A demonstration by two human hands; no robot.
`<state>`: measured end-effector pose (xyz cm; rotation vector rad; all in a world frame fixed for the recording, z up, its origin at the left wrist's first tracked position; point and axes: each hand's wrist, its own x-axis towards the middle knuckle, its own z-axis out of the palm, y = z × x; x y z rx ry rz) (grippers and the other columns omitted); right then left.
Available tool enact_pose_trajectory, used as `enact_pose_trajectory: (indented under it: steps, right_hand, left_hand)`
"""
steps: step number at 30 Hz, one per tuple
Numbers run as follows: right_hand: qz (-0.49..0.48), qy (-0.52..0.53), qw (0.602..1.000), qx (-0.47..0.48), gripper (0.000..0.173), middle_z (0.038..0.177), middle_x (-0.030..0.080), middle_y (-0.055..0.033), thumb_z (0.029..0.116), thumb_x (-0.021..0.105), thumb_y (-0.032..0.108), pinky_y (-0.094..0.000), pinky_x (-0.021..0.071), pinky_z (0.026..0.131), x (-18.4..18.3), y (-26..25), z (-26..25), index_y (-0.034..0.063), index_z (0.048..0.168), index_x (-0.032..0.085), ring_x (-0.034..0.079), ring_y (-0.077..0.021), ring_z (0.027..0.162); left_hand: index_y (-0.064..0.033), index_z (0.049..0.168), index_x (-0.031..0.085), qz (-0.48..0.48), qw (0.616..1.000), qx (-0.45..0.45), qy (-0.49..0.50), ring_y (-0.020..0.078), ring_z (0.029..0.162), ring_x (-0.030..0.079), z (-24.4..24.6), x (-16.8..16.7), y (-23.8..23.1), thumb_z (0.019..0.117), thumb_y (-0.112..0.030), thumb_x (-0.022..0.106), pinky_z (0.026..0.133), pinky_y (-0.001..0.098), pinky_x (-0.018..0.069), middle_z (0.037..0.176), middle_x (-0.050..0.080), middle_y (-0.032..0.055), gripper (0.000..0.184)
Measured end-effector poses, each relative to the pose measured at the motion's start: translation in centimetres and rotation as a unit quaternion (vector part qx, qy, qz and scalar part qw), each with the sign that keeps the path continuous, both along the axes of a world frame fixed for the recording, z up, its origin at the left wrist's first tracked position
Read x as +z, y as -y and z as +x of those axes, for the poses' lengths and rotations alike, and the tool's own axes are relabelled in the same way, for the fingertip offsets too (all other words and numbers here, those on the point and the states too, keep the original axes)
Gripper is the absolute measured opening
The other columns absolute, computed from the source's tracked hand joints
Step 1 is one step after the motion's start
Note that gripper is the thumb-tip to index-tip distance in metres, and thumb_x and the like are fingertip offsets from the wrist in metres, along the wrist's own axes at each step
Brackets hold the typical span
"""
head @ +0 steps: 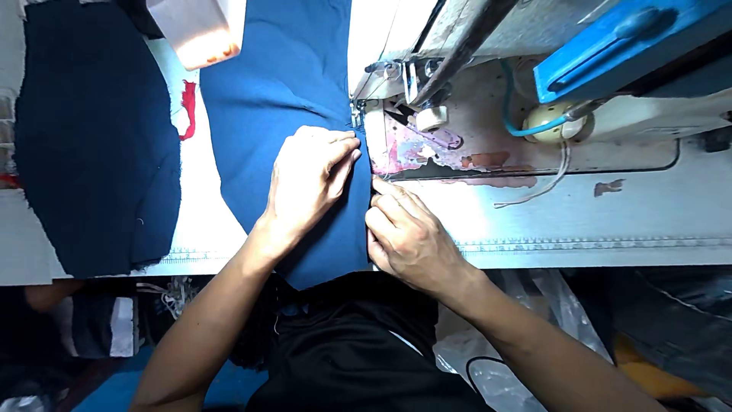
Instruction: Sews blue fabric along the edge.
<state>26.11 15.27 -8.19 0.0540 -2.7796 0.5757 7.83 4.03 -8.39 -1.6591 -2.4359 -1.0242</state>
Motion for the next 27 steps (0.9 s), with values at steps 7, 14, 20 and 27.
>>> enact_pose_trajectory:
  steps: [7,14,20,27]
  right_hand:
    - [-0.012,-0.008,1.0,-0.004,0.016,0.104,0.07,-0.0148,0.0959,0.058,0.012,-0.0471,0.0461,0.112,-0.1,0.0,0.1,0.003,0.086,0.067,0.058,-0.0353,0.13]
    - [-0.007,-0.007,1.0,-0.006,0.018,0.102,0.07,-0.0151,0.0964,0.057,0.013,-0.0465,0.0464,0.112,-0.3,0.0,0.3,0.0035,0.084,0.066,0.058,-0.0359,0.13]
    - [-0.004,-0.002,1.0,-0.01,0.018,0.103,0.07,-0.0153,0.0959,0.057,0.013,-0.0466,0.046,0.112,-0.4,0.0,0.3,0.0034,0.084,0.066,0.057,-0.0363,0.131]
    - [-0.008,0.005,1.0,-0.017,0.014,0.106,0.071,-0.0146,0.095,0.058,0.01,-0.046,0.0443,0.115,-0.4,0.2,0.4,0.0041,0.086,0.068,0.056,-0.0355,0.133]
  left_hand:
    - [-0.0188,0.114,0.08,-0.058,0.995,0.044,-0.063,0.0216,0.114,0.065,0.5,0.1,-1.0,0.1041,-0.026,0.058,0.089,0.0373,0.0488,0.122,0.075,-0.002,0.025]
    - [-0.0179,0.126,0.074,-0.096,0.994,0.048,-0.031,0.0281,0.126,0.055,1.5,0.5,-0.3,0.1035,-0.024,0.055,0.099,0.0458,0.0421,0.135,0.066,0.0025,0.03]
    - [-0.0172,0.153,0.051,-0.183,0.979,0.071,-0.057,0.0327,0.148,0.039,3.9,0.7,0.1,0.0974,-0.02,0.043,0.117,0.0567,0.0308,0.16,0.046,0.0063,0.056]
    - [-0.0078,0.15,0.053,-0.173,0.979,0.041,-0.1,0.0377,0.149,0.036,3.9,0.1,-0.2,0.0986,-0.015,0.047,0.117,0.0589,0.0296,0.16,0.045,0.0128,0.052]
